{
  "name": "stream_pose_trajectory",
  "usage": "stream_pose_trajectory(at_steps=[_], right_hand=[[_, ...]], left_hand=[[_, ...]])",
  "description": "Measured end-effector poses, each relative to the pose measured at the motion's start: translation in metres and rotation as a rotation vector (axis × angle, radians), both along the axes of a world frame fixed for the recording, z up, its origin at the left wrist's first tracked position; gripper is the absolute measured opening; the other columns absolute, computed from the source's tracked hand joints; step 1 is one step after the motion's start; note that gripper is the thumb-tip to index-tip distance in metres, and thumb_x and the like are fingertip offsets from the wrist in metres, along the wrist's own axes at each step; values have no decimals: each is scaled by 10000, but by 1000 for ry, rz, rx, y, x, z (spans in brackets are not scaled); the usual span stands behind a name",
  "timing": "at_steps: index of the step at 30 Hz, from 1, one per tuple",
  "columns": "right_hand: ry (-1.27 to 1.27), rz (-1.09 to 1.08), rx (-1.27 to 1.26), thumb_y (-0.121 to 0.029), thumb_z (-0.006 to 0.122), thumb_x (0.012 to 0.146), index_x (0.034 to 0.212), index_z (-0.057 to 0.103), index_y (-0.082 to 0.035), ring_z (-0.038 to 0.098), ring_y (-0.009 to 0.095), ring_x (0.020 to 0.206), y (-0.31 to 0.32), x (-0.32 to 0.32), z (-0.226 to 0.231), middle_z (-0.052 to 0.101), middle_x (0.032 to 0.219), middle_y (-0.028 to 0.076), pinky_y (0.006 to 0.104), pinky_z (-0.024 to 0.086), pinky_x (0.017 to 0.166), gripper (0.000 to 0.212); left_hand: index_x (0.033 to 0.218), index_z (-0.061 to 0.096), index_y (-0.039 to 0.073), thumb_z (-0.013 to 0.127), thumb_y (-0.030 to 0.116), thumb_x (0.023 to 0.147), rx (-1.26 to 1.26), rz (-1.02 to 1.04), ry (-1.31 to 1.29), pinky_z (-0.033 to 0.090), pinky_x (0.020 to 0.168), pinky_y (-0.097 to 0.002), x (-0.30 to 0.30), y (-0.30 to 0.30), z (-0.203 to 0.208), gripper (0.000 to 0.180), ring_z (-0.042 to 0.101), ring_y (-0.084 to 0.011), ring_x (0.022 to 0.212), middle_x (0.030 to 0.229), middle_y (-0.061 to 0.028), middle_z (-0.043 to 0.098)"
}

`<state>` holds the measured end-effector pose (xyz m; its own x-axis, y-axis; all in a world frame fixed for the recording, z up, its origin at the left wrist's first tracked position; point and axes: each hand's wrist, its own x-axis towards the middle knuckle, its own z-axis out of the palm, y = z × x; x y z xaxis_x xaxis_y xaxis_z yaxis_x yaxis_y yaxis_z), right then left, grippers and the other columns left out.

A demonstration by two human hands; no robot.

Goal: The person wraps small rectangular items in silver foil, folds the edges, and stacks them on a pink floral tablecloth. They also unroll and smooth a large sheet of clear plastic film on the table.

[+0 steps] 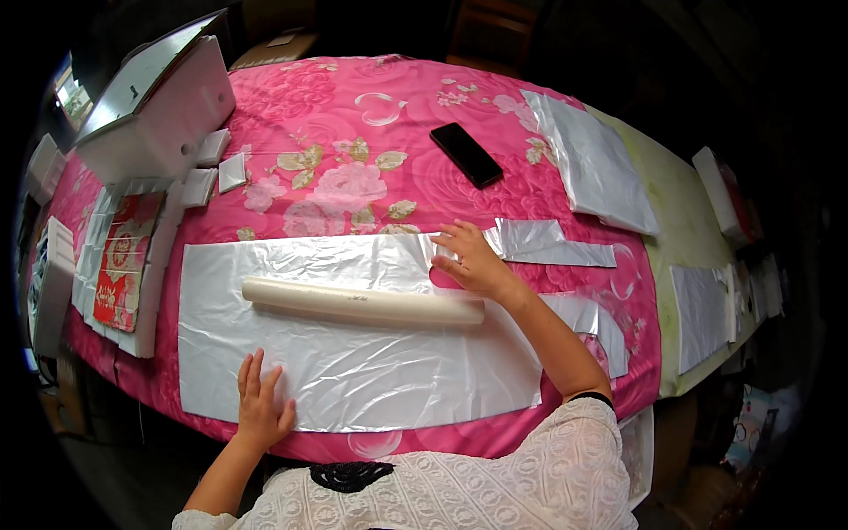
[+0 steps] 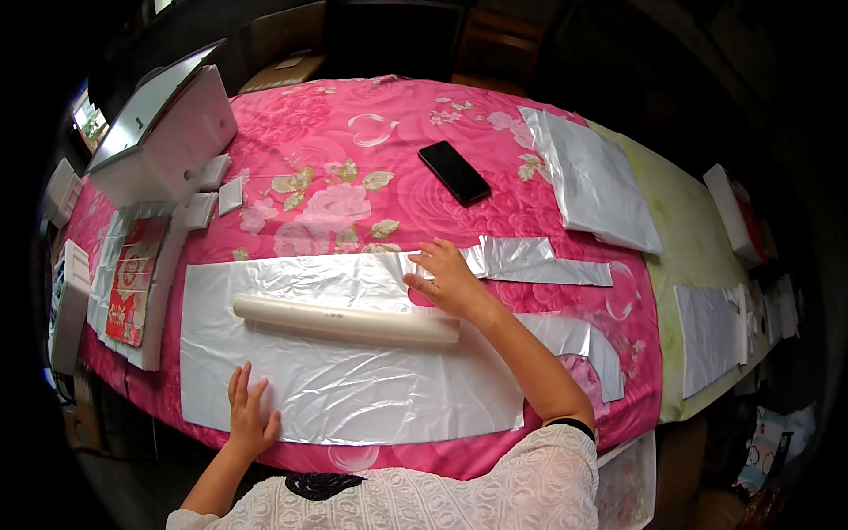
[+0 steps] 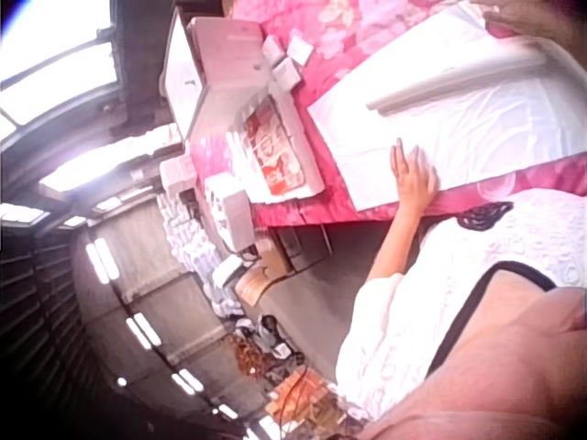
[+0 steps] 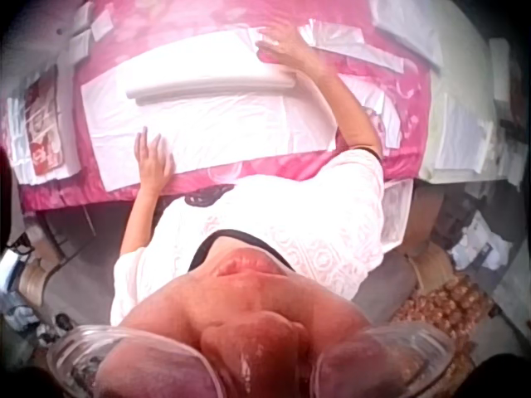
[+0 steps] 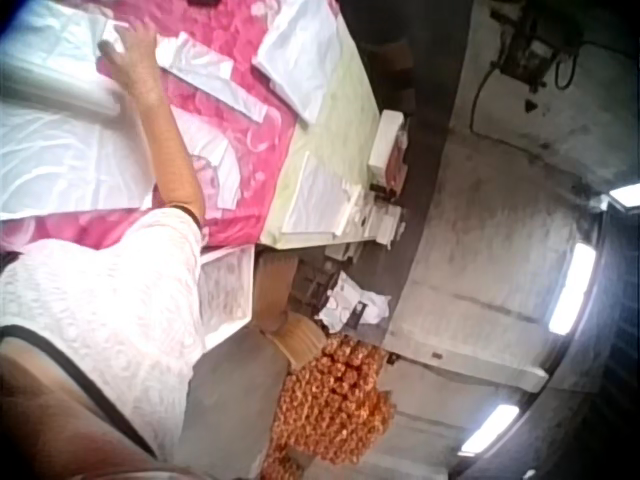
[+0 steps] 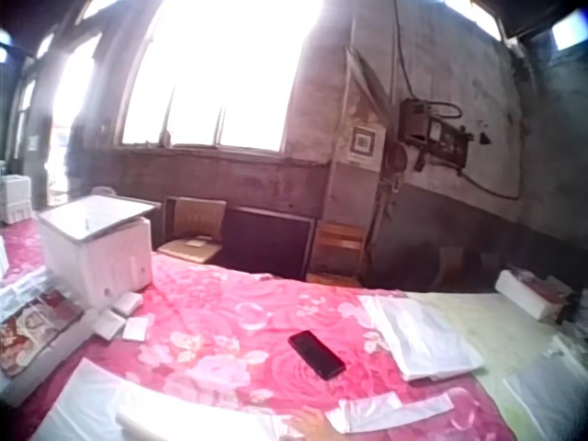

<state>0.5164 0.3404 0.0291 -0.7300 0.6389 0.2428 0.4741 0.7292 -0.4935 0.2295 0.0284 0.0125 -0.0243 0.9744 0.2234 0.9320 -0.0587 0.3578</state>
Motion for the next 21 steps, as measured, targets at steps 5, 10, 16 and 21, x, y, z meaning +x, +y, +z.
stream_pose_trajectory(at_steps=[5, 10, 16, 21], right_hand=[[-27, 49, -236, -292, 579, 801, 1118, 546, -34, 483, 294, 1017, -38, 19, -1, 550, 1092, 136, 374, 338, 927, 411], [-44, 68, -112, -273, 619, 765, 1141, 532, -50, 516, 279, 922, -71, 26, 9, 571, 1013, 116, 355, 409, 822, 445], [-199, 102, -19, -281, 644, 735, 1175, 513, -82, 536, 255, 839, -118, 23, 22, 575, 915, 90, 337, 457, 717, 500], [-248, 84, -87, -299, 601, 769, 1245, 441, -82, 543, 260, 779, -149, 20, 24, 555, 867, 110, 349, 464, 672, 548]], left_hand=[[1174, 422, 38, 574, 113, 654, 5, -4, -15, 199, 1009, -498, 0, 0, 1, 547, 216, -430, 1244, 1354, -251, 242], [1161, 431, 23, 575, 109, 656, 27, -8, -22, 196, 1012, -493, 0, 1, 1, 532, 218, -428, 1245, 1349, -250, 253], [1155, 434, 16, 577, 104, 660, 46, -20, -8, 195, 1013, -491, 0, 0, 0, 523, 216, -428, 1246, 1349, -249, 254], [1135, 444, 0, 597, 129, 669, 45, -23, 34, 228, 1002, -489, 0, -1, 0, 508, 228, -431, 1233, 1346, -249, 252]])
